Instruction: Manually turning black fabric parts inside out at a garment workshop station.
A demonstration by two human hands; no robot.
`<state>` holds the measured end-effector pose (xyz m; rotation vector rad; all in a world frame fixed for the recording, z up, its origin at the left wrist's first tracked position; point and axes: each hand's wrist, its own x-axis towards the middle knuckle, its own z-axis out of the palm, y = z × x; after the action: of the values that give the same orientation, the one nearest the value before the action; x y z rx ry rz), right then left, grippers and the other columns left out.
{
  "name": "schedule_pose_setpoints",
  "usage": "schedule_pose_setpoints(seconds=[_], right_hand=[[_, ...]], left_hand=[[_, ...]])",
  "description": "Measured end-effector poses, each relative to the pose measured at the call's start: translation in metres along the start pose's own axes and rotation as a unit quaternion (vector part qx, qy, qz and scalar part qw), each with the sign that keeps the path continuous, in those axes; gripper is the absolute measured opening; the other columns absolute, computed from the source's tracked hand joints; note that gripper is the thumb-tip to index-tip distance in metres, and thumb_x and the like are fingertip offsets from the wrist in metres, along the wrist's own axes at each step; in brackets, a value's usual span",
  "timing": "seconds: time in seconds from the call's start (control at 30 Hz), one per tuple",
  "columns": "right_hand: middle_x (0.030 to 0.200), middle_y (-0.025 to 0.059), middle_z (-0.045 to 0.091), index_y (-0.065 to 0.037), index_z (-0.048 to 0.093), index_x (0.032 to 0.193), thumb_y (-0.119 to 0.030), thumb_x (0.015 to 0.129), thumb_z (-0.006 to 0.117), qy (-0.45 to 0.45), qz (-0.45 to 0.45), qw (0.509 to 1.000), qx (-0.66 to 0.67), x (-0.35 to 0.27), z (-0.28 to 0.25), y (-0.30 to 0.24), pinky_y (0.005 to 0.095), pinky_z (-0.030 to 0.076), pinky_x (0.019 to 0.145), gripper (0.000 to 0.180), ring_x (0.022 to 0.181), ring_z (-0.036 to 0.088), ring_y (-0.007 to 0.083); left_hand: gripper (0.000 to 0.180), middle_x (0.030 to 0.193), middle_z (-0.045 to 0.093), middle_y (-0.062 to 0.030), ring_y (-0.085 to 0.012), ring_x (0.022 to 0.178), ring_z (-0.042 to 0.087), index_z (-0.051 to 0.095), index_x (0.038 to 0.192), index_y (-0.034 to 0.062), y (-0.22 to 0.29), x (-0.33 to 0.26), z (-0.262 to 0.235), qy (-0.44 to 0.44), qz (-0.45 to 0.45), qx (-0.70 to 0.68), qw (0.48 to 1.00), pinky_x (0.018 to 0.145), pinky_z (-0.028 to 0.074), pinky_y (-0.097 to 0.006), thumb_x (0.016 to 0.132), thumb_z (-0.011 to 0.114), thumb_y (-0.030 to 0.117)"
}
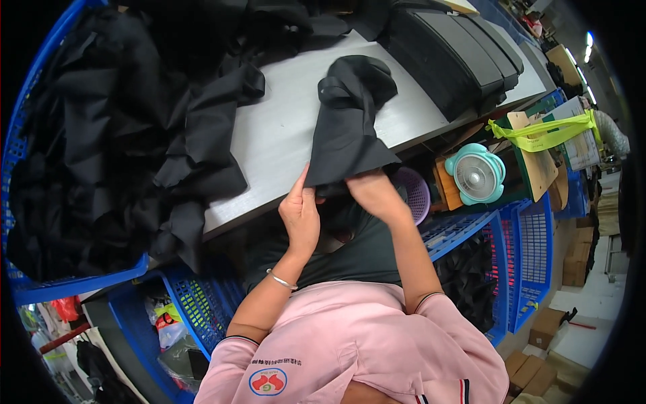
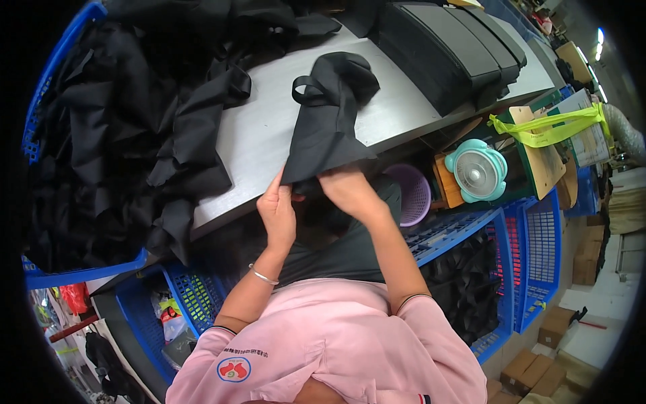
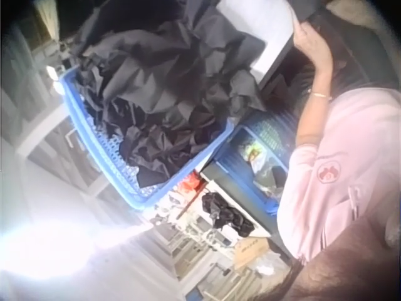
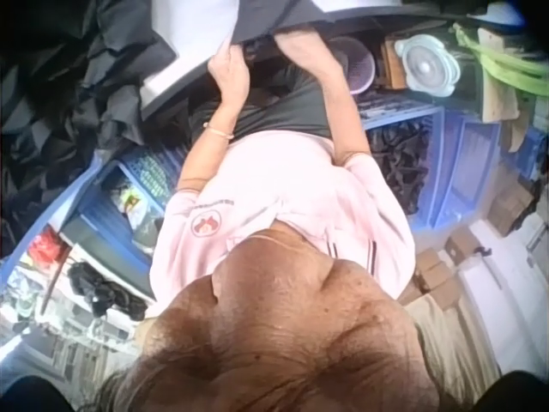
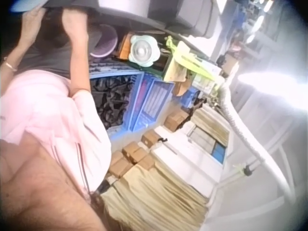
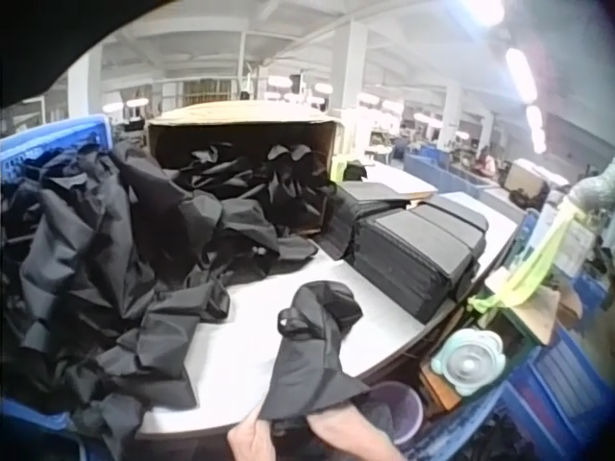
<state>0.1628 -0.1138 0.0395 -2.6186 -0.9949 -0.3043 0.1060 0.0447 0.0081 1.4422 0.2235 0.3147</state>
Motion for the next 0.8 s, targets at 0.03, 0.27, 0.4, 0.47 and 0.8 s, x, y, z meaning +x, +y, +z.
schedule_pose_setpoints(seconds=[0.03, 0.27, 0.4, 0.47, 0.8], right_hand=[[0.115, 0.0236, 0.062, 0.004, 0.066, 0.110, -0.007, 0.086, 0.058, 0.020, 0.075, 0.997, -0.013, 0.001, 0.016, -0.004, 0.0445, 0.044, 0.100, 0.027, 0.112, 0.057, 0.0390], [0.105, 0.0255, 0.065, 0.002, 0.064, 0.114, 0.002, 0.078, 0.058, -0.049, 0.264, 0.945, 0.186, 0.006, 0.007, -0.025, 0.0441, 0.047, 0.098, 0.036, 0.102, 0.061, 0.0415], [0.105, 0.0217, 0.067, 0.004, 0.063, 0.110, 0.003, 0.080, 0.057, 0.037, 0.290, 0.863, 0.413, 0.009, -0.007, -0.023, 0.0377, 0.050, 0.091, 0.031, 0.099, 0.066, 0.0306], [0.088, 0.0250, 0.068, 0.005, 0.069, 0.090, -0.007, 0.077, 0.061, -0.032, 0.169, 0.985, 0.030, 0.007, 0.037, -0.021, 0.0444, 0.051, 0.081, 0.019, 0.087, 0.066, 0.0408], [0.111, 0.0157, 0.064, -0.004, 0.067, 0.109, -0.014, 0.090, 0.063, 0.081, 0.119, 0.982, -0.120, 0.028, 0.009, -0.058, 0.0465, 0.053, 0.076, 0.022, 0.096, 0.067, 0.0324]], left_hand=[[0.037, 0.075, 0.055, 0.0022, -0.0063, 0.067, 0.049, 0.061, 0.136, 0.0031, 0.002, -0.001, 0.007, 0.015, -0.036, -0.031, 0.999, 0.066, 0.054, -0.025, 0.103, 0.046, 0.007], [0.027, 0.078, 0.059, -0.0007, -0.0083, 0.066, 0.055, 0.068, 0.111, -0.0045, -0.015, -0.007, 0.008, 0.015, -0.119, -0.147, 0.982, 0.062, 0.053, -0.026, 0.104, 0.050, 0.014], [0.027, 0.078, 0.060, -0.0014, -0.0085, 0.066, 0.055, 0.068, 0.103, -0.0039, -0.005, -0.014, 0.015, -0.007, -0.133, -0.172, 0.976, 0.061, 0.053, -0.026, 0.104, 0.051, 0.017], [0.023, 0.083, 0.063, -0.0008, -0.0085, 0.067, 0.057, 0.068, 0.102, -0.0017, -0.022, -0.021, 0.020, -0.029, -0.170, -0.189, 0.967, 0.063, 0.051, -0.026, 0.103, 0.052, 0.015], [0.015, 0.092, 0.066, 0.0007, -0.0056, 0.081, 0.055, 0.069, 0.091, -0.0012, -0.025, -0.027, 0.020, -0.136, -0.218, -0.175, 0.950, 0.067, 0.043, -0.024, 0.093, 0.055, 0.004]])
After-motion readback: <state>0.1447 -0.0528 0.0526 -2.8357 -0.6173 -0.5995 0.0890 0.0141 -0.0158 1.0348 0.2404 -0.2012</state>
